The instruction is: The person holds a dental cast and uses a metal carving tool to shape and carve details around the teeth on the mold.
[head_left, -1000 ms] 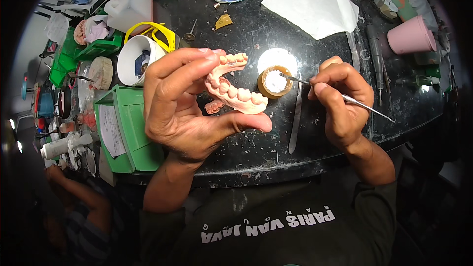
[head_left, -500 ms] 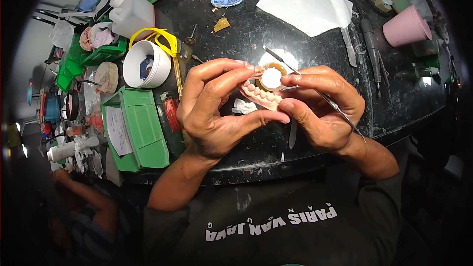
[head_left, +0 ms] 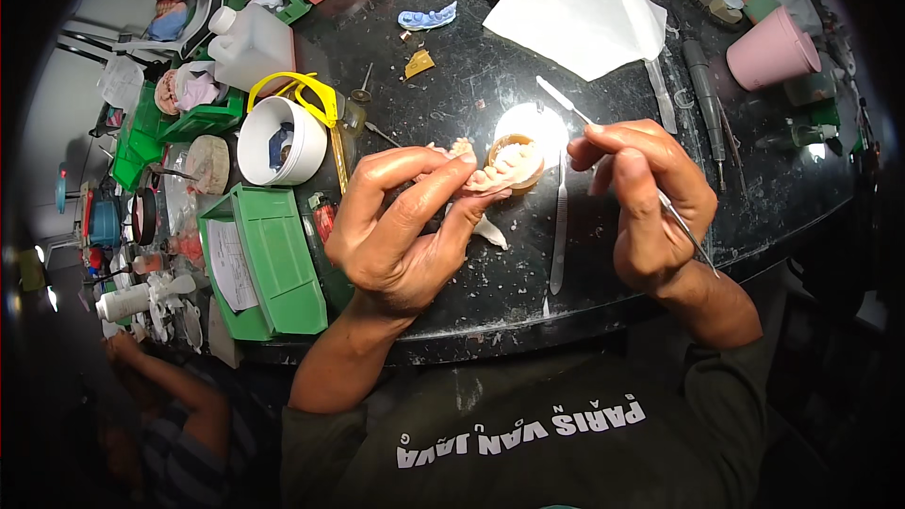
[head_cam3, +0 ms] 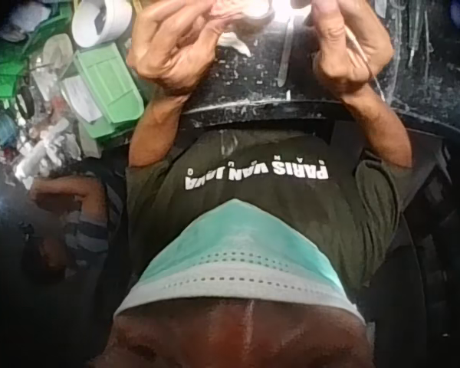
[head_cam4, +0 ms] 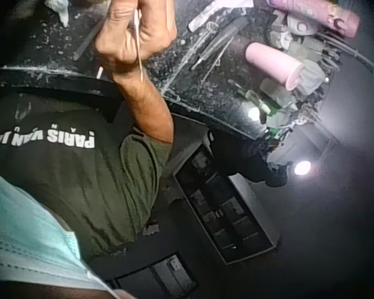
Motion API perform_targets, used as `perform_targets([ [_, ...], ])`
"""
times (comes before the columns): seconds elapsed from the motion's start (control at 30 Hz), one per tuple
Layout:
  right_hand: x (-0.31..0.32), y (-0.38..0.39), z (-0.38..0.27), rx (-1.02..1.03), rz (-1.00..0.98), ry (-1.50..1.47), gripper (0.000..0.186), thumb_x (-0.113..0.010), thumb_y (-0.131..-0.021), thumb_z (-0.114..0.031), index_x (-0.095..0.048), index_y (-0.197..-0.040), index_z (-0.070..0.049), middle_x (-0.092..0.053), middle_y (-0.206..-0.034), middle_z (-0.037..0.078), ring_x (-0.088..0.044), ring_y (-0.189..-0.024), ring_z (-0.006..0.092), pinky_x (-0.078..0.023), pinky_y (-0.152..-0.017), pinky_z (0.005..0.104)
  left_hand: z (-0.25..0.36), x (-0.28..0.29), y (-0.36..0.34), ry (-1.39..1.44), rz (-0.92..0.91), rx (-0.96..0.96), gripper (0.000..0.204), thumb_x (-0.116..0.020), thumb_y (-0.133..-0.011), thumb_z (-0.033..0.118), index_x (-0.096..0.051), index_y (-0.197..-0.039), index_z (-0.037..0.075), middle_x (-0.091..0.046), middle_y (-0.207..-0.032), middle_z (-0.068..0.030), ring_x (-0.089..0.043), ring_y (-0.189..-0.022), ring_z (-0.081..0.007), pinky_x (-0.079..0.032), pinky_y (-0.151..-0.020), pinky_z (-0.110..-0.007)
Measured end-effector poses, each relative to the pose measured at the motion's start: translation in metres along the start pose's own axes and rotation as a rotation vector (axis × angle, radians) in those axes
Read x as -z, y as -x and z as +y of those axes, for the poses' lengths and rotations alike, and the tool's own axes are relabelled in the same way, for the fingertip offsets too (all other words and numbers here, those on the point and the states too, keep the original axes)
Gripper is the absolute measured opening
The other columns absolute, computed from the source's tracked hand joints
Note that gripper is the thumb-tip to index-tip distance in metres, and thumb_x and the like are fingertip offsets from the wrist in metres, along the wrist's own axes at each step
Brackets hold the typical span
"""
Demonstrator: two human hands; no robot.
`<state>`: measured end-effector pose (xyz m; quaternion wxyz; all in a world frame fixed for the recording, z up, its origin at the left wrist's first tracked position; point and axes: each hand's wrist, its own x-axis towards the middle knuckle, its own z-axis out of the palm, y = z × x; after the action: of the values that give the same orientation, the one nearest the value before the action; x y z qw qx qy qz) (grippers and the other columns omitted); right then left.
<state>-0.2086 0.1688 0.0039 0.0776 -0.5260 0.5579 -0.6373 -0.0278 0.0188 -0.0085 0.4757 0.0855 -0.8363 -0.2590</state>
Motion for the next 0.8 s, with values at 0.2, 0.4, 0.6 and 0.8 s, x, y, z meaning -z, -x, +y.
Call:
perform_targets([
  [0.2, -0.005, 0.007, -0.01, 0.101, 0.0, -0.114, 0.018, -0.064, -0.087, 0.009, -0.064, -0.105, 0.007, -0.074, -0.09, 0.019, -0.075, -0.08, 0.0242, -0.06, -0.072, 0.0337, -0.003, 0.005, -0.004, -0.103, 0.02, -0.107, 0.04, -0.09, -0.065, -0.009, -0.078, -0.103, 0.001, -0.069, -0.098, -0.0093, -0.069, -0.091, -0.0241, -0.061, -0.084, -0.04],
  [0.4, -0.01, 0.002, -0.005, 0.206, -0.058, -0.012, 0.021, -0.069, -0.076, 0.011, -0.069, -0.096, 0.005, -0.074, -0.079, 0.015, -0.073, -0.067, 0.0245, -0.059, -0.063, 0.0331, -0.003, 0.002, -0.001, -0.131, 0.049, -0.126, 0.038, -0.093, -0.065, -0.003, -0.08, -0.1, 0.005, -0.067, -0.092, -0.0043, -0.066, -0.084, -0.0212, -0.061, -0.074, -0.034],
  [0.6, -0.011, 0.003, -0.003, 0.217, -0.077, 0.014, 0.021, -0.071, -0.074, 0.011, -0.071, -0.094, 0.005, -0.074, -0.077, 0.015, -0.073, -0.065, 0.0241, -0.059, -0.062, 0.0323, -0.004, 0.002, -0.002, -0.131, 0.048, -0.151, 0.037, -0.093, -0.063, -0.004, -0.08, -0.097, 0.003, -0.065, -0.088, -0.0034, -0.063, -0.08, -0.0197, -0.058, -0.068, -0.032],
  [0.8, -0.015, 0.002, -0.002, 0.225, -0.082, 0.03, 0.023, -0.073, -0.072, 0.012, -0.072, -0.094, 0.005, -0.073, -0.076, 0.015, -0.072, -0.064, 0.0242, -0.058, -0.061, 0.032, -0.003, 0.0, -0.002, -0.107, 0.061, -0.148, 0.036, -0.092, -0.064, -0.007, -0.079, -0.096, 0.002, -0.063, -0.085, -0.0023, -0.06, -0.076, -0.0182, -0.056, -0.065, -0.031],
])
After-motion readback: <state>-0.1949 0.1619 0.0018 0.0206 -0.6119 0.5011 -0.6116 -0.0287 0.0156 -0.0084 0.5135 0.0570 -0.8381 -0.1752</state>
